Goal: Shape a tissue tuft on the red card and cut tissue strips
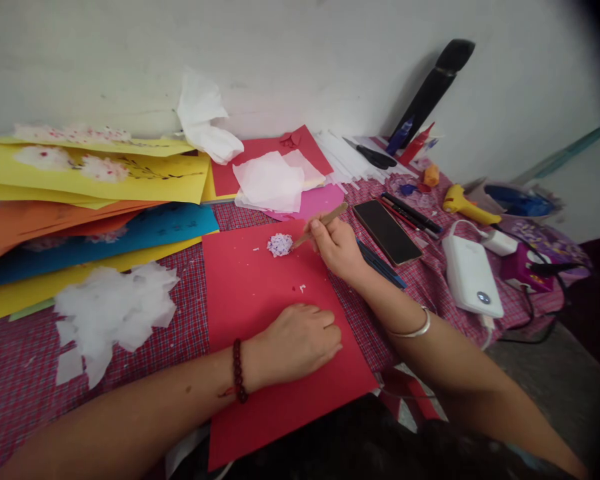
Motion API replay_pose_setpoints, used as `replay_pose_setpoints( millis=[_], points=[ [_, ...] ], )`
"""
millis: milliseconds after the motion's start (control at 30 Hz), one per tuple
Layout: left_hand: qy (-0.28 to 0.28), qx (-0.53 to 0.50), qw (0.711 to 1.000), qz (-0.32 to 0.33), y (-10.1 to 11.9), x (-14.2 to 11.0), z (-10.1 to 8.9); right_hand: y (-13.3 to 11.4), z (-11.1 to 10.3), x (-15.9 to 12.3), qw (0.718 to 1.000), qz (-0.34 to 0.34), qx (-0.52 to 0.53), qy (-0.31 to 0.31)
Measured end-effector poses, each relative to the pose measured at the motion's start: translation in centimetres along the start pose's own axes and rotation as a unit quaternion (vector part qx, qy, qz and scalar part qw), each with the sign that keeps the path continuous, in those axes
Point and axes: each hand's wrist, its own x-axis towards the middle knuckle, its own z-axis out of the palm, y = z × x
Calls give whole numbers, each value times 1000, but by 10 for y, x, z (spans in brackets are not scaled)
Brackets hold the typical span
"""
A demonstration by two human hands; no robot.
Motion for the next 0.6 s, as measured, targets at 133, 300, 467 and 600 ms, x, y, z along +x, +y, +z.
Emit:
replay_pose_setpoints(
  millis=[133,300,467,600],
  points=[
    [1,2,1000,6,0,-1,1,1,1,0,1000,4,7,8],
    [-5,-2,1000,-1,0,-1,1,2,2,0,1000,1,0,-6],
    [-8,-5,1000,-1,0,0,1,-4,1,-3,999,18,34,17],
    [-13,-7,1000,-1,1,0,0,-11,4,-8,998,16,67,4]
  ],
)
